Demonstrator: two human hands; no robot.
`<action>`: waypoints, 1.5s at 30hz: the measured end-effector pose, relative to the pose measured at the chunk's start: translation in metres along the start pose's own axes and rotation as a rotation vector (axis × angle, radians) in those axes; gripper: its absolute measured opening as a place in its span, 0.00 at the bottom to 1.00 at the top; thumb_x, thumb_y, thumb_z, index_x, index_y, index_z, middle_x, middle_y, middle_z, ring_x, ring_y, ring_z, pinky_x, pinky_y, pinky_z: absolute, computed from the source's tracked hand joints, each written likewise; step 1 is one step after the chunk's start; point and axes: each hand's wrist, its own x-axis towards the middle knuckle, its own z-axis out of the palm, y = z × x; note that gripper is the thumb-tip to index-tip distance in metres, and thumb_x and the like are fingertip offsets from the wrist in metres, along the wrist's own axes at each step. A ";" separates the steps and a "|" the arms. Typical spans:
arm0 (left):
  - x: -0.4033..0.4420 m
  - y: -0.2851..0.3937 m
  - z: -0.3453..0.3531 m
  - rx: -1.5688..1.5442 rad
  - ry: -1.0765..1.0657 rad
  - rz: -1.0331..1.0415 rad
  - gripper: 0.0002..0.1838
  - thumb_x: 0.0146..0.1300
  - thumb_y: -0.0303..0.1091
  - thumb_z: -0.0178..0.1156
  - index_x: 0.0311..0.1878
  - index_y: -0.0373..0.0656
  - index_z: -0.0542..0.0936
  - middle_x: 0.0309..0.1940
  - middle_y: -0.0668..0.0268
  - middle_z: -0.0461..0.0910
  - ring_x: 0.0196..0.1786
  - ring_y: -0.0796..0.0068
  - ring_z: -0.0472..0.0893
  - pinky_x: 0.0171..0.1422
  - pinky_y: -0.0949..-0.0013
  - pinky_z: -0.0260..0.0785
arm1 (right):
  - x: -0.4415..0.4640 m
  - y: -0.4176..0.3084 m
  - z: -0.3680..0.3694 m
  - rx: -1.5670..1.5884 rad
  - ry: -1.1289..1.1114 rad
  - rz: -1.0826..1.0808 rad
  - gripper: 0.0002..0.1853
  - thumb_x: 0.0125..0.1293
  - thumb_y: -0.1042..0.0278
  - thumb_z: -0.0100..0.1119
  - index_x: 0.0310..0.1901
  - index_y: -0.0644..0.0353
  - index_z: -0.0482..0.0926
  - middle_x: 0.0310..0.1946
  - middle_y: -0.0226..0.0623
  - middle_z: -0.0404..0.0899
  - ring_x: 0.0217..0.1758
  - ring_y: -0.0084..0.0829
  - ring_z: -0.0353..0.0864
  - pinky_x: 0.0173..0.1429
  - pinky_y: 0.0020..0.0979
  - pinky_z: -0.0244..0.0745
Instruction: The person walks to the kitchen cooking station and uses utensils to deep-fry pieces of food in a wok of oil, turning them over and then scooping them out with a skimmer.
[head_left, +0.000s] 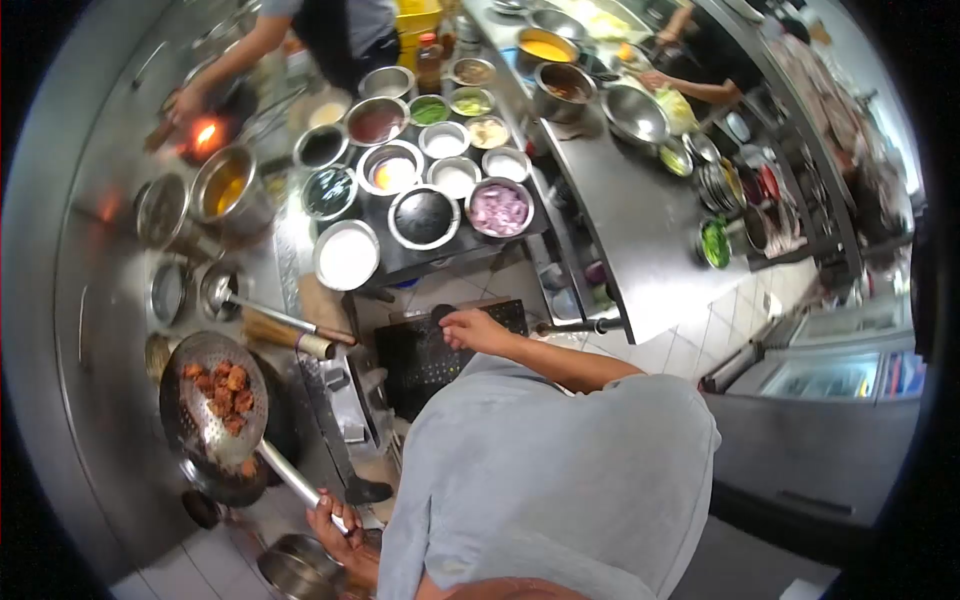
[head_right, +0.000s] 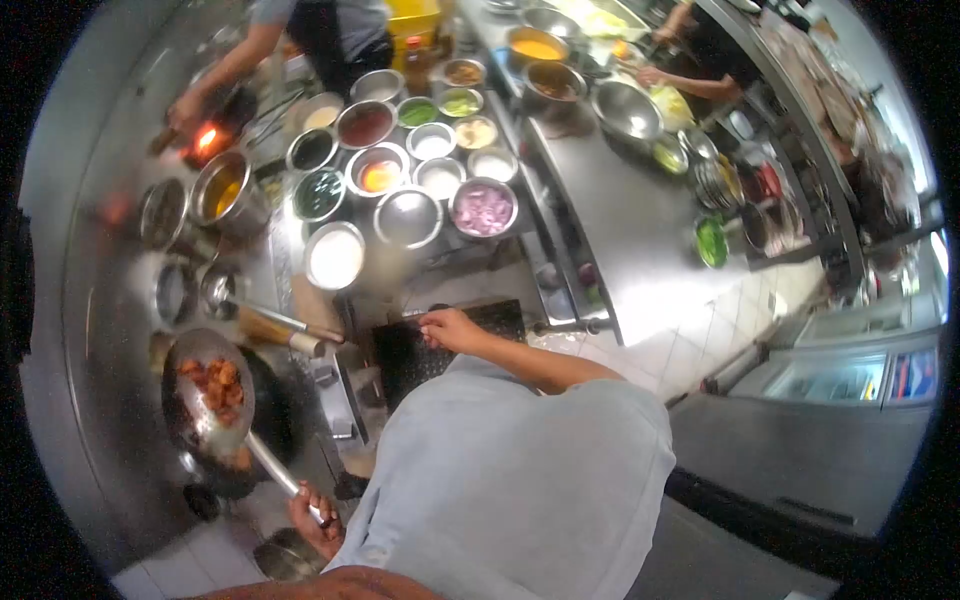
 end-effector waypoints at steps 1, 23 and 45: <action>0.001 0.004 0.016 0.022 -0.030 -0.003 0.10 0.68 0.31 0.55 0.48 0.38 0.71 0.19 0.71 0.67 0.10 0.81 0.62 0.10 0.73 0.57 | -0.015 -0.001 -0.012 -0.005 0.052 0.026 0.15 0.70 0.68 0.57 0.54 0.67 0.79 0.35 0.32 0.82 0.32 0.21 0.81 0.35 0.24 0.77; 0.051 -0.131 0.620 0.659 -1.128 -0.317 0.09 0.61 0.29 0.59 0.37 0.41 0.68 0.20 0.70 0.69 0.12 0.83 0.66 0.13 0.76 0.56 | -0.104 0.026 -0.242 0.033 0.335 0.021 0.20 0.71 0.70 0.53 0.61 0.68 0.74 0.37 0.32 0.82 0.36 0.22 0.81 0.44 0.26 0.77; 0.003 -0.267 0.783 1.272 -1.164 0.113 0.14 0.56 0.27 0.59 0.43 0.32 0.68 0.25 0.56 0.76 0.23 0.62 0.81 0.26 0.54 0.74 | -0.115 0.039 -0.268 0.212 0.509 0.062 0.20 0.72 0.68 0.50 0.61 0.69 0.74 0.38 0.37 0.83 0.37 0.25 0.82 0.46 0.28 0.78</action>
